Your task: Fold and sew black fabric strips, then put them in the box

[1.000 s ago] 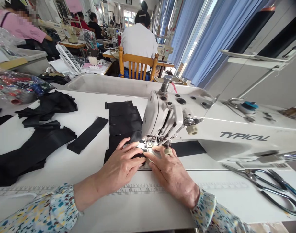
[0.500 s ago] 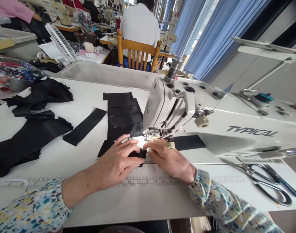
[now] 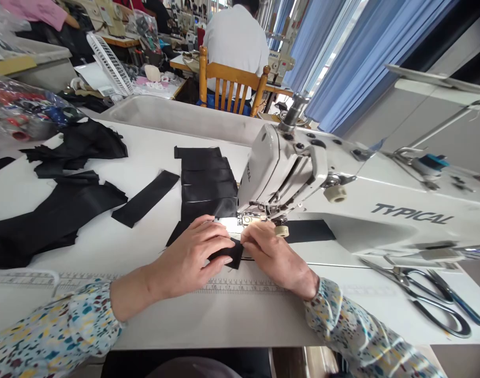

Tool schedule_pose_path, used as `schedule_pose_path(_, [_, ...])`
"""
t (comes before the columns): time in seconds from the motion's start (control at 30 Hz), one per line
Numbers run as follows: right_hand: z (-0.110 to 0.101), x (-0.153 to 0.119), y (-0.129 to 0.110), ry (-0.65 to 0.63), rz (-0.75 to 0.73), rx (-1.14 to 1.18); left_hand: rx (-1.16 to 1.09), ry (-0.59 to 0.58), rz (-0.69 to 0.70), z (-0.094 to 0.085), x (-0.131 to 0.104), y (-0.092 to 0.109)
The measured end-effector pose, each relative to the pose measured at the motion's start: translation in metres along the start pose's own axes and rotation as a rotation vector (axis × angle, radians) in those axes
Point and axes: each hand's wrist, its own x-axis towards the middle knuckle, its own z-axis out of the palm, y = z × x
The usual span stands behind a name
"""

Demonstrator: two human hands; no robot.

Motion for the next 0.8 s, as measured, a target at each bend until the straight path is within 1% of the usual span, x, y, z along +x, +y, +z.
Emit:
schedule_pose_path(0.17, [0.001, -0.002, 0.005, -0.032, -0.028, 0.009, 0.03, -0.023, 0.02, 0.005, -0.003, -0.004])
schedule_pose_path(0.3, [0.0, -0.003, 0.0, -0.037, -0.015, 0.013, 0.027, -0.027, 0.014, 0.001, -0.005, -0.005])
schedule_pose_path(0.37, [0.0, -0.007, -0.006, -0.015, -0.003, 0.033, 0.01, 0.011, -0.02, -0.003, -0.007, 0.003])
schedule_pose_path(0.47, [0.003, -0.015, -0.022, 0.059, 0.009, 0.066, -0.022, 0.098, -0.118, -0.008, -0.012, 0.027])
schedule_pose_path(0.53, [0.006, -0.022, -0.036, 0.109, -0.005, 0.1, -0.023, 0.154, -0.177, -0.006, -0.017, 0.044])
schedule_pose_path(0.6, [0.012, -0.027, -0.048, 0.136, -0.024, 0.161, -0.028, 0.217, -0.211, -0.001, -0.024, 0.057])
schedule_pose_path(0.7, [0.022, -0.032, -0.061, 0.157, -0.002, 0.312, -0.096, 0.313, -0.277, 0.004, -0.037, 0.065])
schedule_pose_path(0.8, [0.033, -0.034, -0.068, 0.173, 0.057, 0.494, -0.186, 0.382, -0.371, 0.002, -0.049, 0.064])
